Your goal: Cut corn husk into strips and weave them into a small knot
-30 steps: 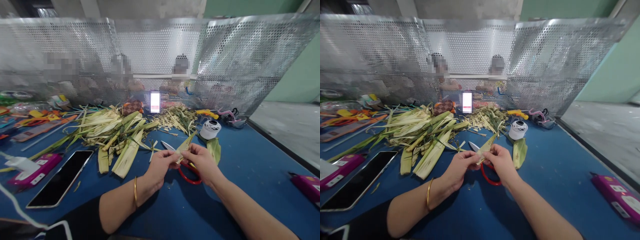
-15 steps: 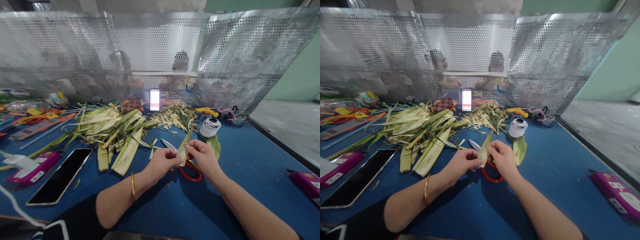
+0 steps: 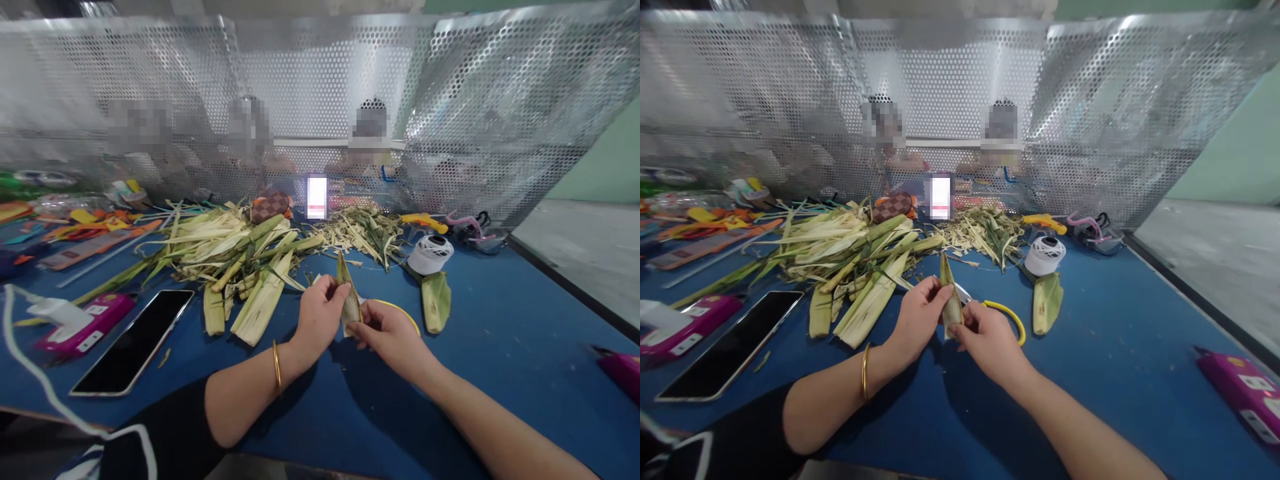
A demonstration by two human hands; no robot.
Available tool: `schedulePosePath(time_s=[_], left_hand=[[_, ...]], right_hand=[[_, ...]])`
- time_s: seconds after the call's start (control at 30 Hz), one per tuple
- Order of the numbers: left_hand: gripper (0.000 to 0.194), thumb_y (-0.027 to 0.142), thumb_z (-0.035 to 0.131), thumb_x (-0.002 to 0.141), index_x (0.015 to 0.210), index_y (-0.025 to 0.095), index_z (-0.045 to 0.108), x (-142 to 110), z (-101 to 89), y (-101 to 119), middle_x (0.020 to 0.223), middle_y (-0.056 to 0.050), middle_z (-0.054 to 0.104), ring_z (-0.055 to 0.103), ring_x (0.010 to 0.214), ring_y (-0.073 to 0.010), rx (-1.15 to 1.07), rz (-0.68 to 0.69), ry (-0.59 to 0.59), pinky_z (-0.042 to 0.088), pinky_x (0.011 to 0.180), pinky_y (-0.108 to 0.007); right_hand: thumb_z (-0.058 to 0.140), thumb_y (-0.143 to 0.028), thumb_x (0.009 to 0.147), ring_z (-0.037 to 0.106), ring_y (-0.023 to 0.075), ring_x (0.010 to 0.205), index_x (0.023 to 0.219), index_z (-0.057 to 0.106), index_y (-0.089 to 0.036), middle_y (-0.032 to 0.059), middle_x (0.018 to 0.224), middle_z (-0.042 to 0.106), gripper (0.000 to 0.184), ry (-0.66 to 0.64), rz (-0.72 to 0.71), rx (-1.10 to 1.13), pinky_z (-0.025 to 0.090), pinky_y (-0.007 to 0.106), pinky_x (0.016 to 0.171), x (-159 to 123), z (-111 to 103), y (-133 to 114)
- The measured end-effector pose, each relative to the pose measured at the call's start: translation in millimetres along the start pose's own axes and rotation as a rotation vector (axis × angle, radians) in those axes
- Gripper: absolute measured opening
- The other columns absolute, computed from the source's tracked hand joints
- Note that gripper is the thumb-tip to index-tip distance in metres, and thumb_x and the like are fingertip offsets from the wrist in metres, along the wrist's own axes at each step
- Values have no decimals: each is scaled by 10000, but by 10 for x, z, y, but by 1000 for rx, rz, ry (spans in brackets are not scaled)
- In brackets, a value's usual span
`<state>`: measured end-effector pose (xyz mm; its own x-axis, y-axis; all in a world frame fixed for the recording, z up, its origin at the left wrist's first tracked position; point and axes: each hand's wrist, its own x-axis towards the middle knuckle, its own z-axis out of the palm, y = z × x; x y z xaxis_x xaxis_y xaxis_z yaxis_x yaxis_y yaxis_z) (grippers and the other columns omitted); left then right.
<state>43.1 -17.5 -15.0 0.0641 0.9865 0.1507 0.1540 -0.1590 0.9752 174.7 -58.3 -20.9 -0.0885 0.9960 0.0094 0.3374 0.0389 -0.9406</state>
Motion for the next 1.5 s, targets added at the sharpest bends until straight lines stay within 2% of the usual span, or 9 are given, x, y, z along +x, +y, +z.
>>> schedulePosePath(time_s=[0.2, 0.47, 0.67, 0.8, 0.97, 1.07, 1.17, 1.33, 1.5], left_hand=[[222, 379, 562, 782, 675, 188, 529, 82, -49, -2, 567, 37, 533, 482, 500, -107, -56, -24, 23, 383, 469, -216], [246, 390, 583, 770, 660, 188, 497, 93, -59, 26, 560, 50, 510, 460, 474, -89, -162, -50, 67, 378, 444, -204], [250, 381, 591, 764, 639, 187, 495, 49, -54, 55, 560, 49, 504, 456, 487, -88, -114, -40, 55, 372, 448, -203], [245, 373, 606, 748, 633, 185, 501, 42, -40, 66, 547, 55, 493, 458, 484, -86, -139, -55, 54, 377, 452, -203], [226, 378, 637, 726, 713, 169, 554, 54, -42, 83, 602, 34, 569, 517, 516, -96, -311, -148, -39, 423, 485, -214], [203, 305, 689, 677, 756, 152, 583, 20, -37, 110, 631, 17, 602, 538, 530, -97, -324, -205, -177, 423, 484, -208], [177, 258, 707, 656, 724, 142, 593, -22, -33, 139, 612, 16, 601, 537, 511, -89, -324, -258, -287, 423, 489, -206], [148, 277, 667, 693, 662, 145, 606, -25, -47, 158, 558, 16, 590, 515, 481, -82, -286, -246, -286, 421, 509, -208], [96, 230, 676, 649, 649, 151, 623, -41, -30, 123, 556, 31, 575, 480, 483, -81, -181, -162, -282, 399, 501, -207]], right_hand=[[604, -376, 681, 603, 122, 483, 714, 537, -200, -13, 612, 654, 191, -23, 135, 216, 466, 237, 482, 29, -45, -36], [657, -454, 668, 567, 95, 471, 716, 525, -196, -33, 604, 619, 294, -16, 141, 304, 446, 208, 449, 16, -38, -76], [690, -424, 652, 506, 91, 428, 667, 518, -204, -60, 551, 527, 280, 53, 66, 164, 410, 213, 410, 3, -8, -52], [630, -380, 703, 520, 109, 426, 613, 514, -204, -43, 529, 536, 230, 45, 24, 74, 420, 234, 439, -2, -2, -20], [558, -356, 771, 496, 109, 453, 636, 516, -207, -39, 514, 533, 205, 108, -29, 23, 380, 230, 470, -29, -56, -23], [556, -352, 787, 473, 113, 484, 631, 502, -210, -43, 500, 501, 217, 237, -87, -75, 359, 233, 489, -37, -87, -31], [570, -382, 777, 481, 118, 489, 640, 508, -209, -41, 512, 510, 230, 261, -71, 11, 372, 239, 496, -30, -107, -55], [601, -499, 734, 478, 107, 458, 633, 516, -198, -32, 506, 532, 328, 125, 48, 271, 391, 240, 489, -8, -138, -106], [704, -498, 673, 504, 124, 547, 738, 542, -204, -27, 595, 553, 342, 182, -37, 147, 422, 243, 522, 21, -122, -41]])
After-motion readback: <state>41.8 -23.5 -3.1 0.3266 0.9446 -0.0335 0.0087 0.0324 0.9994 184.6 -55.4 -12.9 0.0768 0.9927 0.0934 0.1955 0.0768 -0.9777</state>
